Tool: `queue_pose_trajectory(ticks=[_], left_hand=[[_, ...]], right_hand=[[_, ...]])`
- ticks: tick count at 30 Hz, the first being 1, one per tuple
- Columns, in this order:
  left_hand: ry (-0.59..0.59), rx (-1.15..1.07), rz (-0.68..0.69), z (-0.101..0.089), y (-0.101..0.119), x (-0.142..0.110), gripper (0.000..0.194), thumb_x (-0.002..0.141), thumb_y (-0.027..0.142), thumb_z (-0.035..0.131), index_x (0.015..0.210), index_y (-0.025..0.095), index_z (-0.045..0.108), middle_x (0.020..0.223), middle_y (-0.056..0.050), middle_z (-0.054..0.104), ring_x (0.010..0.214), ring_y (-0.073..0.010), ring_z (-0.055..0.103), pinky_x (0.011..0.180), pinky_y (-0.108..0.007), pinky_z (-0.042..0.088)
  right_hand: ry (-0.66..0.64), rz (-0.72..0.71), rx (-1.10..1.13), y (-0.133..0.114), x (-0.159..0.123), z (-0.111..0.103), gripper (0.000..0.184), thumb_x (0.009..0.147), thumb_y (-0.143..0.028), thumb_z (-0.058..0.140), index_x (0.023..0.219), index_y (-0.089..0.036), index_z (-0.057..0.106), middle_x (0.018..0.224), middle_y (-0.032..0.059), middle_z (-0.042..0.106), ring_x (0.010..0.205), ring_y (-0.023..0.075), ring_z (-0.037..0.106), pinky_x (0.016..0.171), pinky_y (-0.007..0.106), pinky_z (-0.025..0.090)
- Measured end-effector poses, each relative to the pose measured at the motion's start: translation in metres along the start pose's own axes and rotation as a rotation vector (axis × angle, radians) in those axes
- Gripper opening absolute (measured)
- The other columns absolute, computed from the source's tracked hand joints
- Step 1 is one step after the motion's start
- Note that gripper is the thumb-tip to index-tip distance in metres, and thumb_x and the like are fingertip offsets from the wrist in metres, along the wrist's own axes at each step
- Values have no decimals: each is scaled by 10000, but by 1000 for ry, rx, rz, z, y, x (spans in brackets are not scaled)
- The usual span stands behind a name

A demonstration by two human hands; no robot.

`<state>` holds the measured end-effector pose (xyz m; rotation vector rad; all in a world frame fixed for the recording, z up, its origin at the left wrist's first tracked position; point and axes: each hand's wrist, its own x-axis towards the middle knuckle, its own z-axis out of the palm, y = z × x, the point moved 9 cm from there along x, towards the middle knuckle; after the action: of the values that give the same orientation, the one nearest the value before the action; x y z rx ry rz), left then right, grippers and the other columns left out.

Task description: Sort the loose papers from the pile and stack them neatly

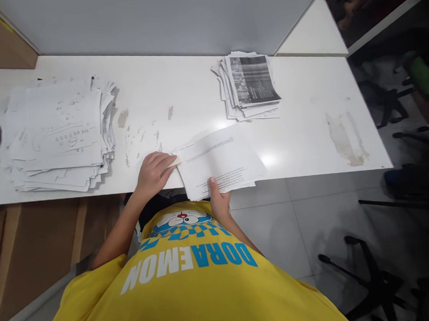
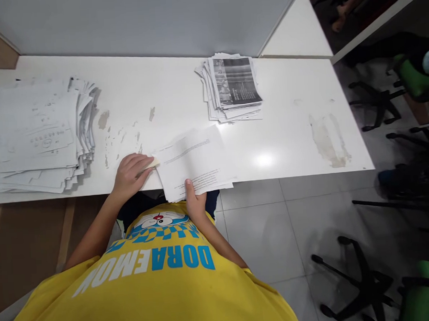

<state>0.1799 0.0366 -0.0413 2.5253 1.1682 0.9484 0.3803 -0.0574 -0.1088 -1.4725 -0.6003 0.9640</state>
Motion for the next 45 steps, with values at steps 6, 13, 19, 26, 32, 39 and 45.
queue_pose_trajectory(ticks=[6, 13, 19, 26, 32, 39, 45], left_hand=[[12, -16, -42, -1, -6, 2, 265, 966, 333, 545, 1181, 263, 681, 1155, -77, 702, 1029, -242, 626, 918, -441, 491], [-52, 41, -36, 7, -5, 1, 261, 983, 334, 513, 1151, 258, 697, 1137, -74, 717, 928, -235, 601, 812, -413, 466], [-125, 118, 20, 12, 4, -4, 306, 1001, 265, 463, 1218, 218, 673, 1176, -81, 724, 969, -247, 609, 741, -380, 444], [-18, 87, 35, 3, 3, -10, 317, 975, 303, 518, 1244, 231, 671, 1196, -93, 707, 1039, -267, 584, 843, -408, 491], [-32, 66, 23, 2, 6, -14, 337, 987, 320, 491, 1267, 225, 653, 1197, -104, 699, 1080, -260, 592, 895, -422, 493], [-17, 61, 71, -6, 7, -10, 369, 978, 316, 507, 1308, 200, 622, 1117, -104, 715, 1045, -266, 599, 904, -430, 507], [-9, 34, 69, -6, 1, -6, 374, 982, 310, 491, 1323, 230, 623, 1072, -98, 724, 1022, -262, 620, 887, -439, 536]], right_hand=[[2, 34, 88, 11, 2, 2, 765, 832, -532, 674, 1485, -204, 447, 1459, 87, 544, 1344, 234, 513, 1199, 426, 336], [65, 78, 194, 23, 0, -4, 806, 822, -504, 695, 1505, -191, 403, 1482, 102, 515, 1332, 229, 529, 1184, 439, 356], [95, 43, 174, 17, 3, -4, 717, 818, -495, 691, 1431, -181, 495, 1446, 105, 555, 1295, 234, 564, 1171, 422, 377], [46, -132, -123, -70, 58, -41, 537, 678, -445, 800, 1116, -154, 689, 1116, 121, 730, 1122, 301, 660, 1049, 501, 498], [-151, -201, -471, -172, 157, -79, 250, 828, -136, 714, 1072, -191, 711, 1269, 215, 658, 1086, 244, 680, 887, 358, 561], [-172, -22, -575, -169, 276, -25, 335, 778, -57, 718, 1107, -54, 653, 1017, 163, 712, 843, 191, 651, 807, 360, 516], [-109, 28, -837, -160, 326, -12, 360, 693, -107, 782, 1026, -104, 645, 836, 52, 658, 797, 210, 623, 805, 417, 508]])
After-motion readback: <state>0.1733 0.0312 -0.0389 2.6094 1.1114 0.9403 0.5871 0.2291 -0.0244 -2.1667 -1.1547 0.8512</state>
